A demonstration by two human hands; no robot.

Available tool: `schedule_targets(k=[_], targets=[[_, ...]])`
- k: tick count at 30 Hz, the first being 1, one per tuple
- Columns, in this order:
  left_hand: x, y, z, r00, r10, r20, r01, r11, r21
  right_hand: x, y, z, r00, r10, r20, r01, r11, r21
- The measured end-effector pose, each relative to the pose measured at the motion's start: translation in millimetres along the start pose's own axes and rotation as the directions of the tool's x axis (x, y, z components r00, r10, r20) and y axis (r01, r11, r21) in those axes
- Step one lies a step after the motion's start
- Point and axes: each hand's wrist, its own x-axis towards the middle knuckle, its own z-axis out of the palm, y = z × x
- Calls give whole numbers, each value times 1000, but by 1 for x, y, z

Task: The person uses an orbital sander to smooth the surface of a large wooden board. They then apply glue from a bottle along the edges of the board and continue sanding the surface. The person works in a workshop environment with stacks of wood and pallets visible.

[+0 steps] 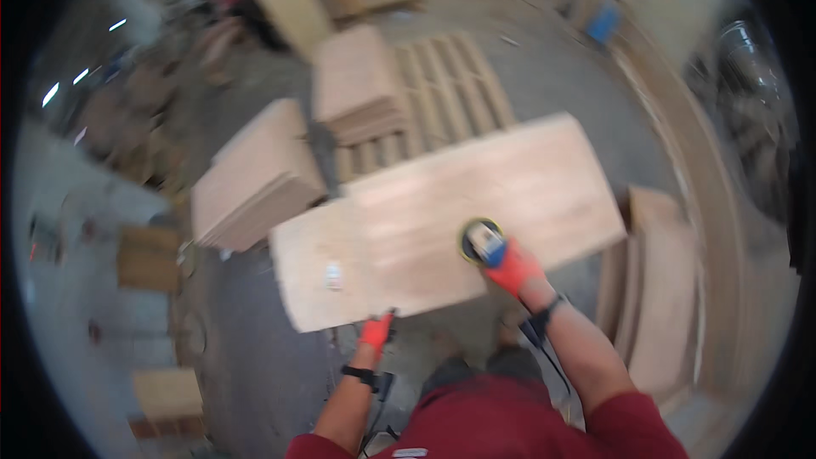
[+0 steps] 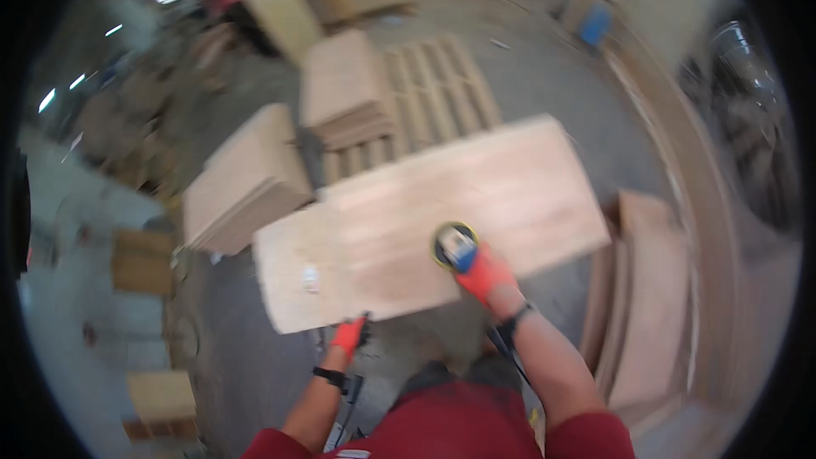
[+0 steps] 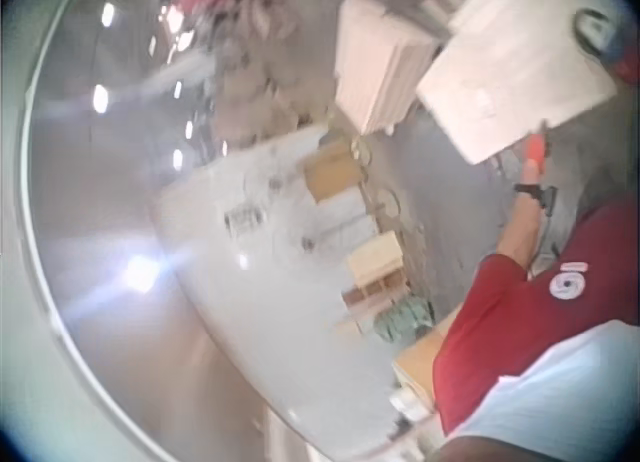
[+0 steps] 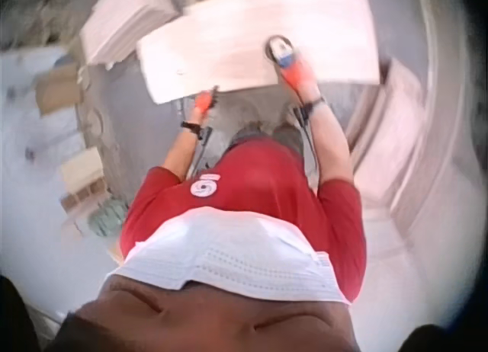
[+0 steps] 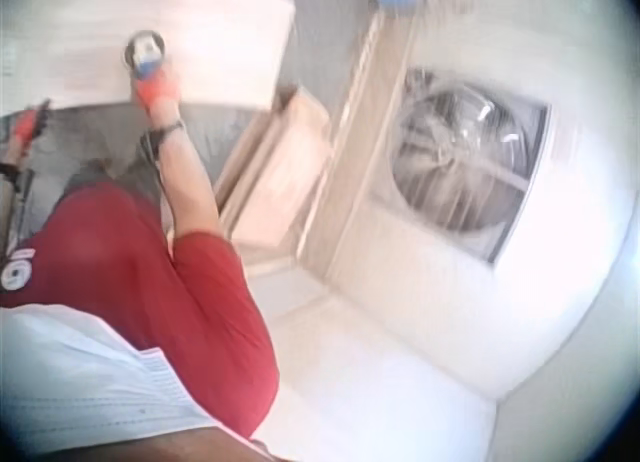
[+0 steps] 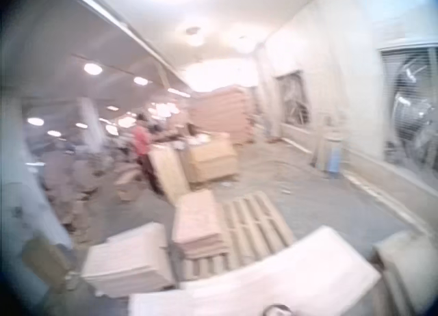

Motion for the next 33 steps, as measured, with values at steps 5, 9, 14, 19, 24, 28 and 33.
schedule_targets(k=[5, 9, 14, 19, 24, 28, 33], targets=[[11, -12, -12, 927, -175, 332, 304, 868, -392, 24, 85, -63, 969, 246, -27, -246, 969, -14], [36, -22, -29, 925, -267, 270, 311, 941, -136, 30, 148, -118, 931, 343, -122, -348, 937, -27], [36, -13, -23, 943, -330, 40, 326, 942, 80, 37, 223, -165, 854, 494, -165, -506, 861, -40], [34, -21, -29, 958, -281, 47, 276, 956, 95, 31, 228, -159, 818, 527, -231, -546, 838, -19], [23, -20, -23, 975, -185, 123, 200, 973, -119, 20, 137, -98, 888, 450, -97, -457, 885, -83], [-7, 12, -4, 981, -122, 150, 133, 989, -62, 2, 60, -48, 945, 326, -6, -325, 939, -113], [-9, -20, -19, 961, 35, 276, 58, 945, -322, -12, -27, 40, 984, 128, 125, -100, 973, -208]])
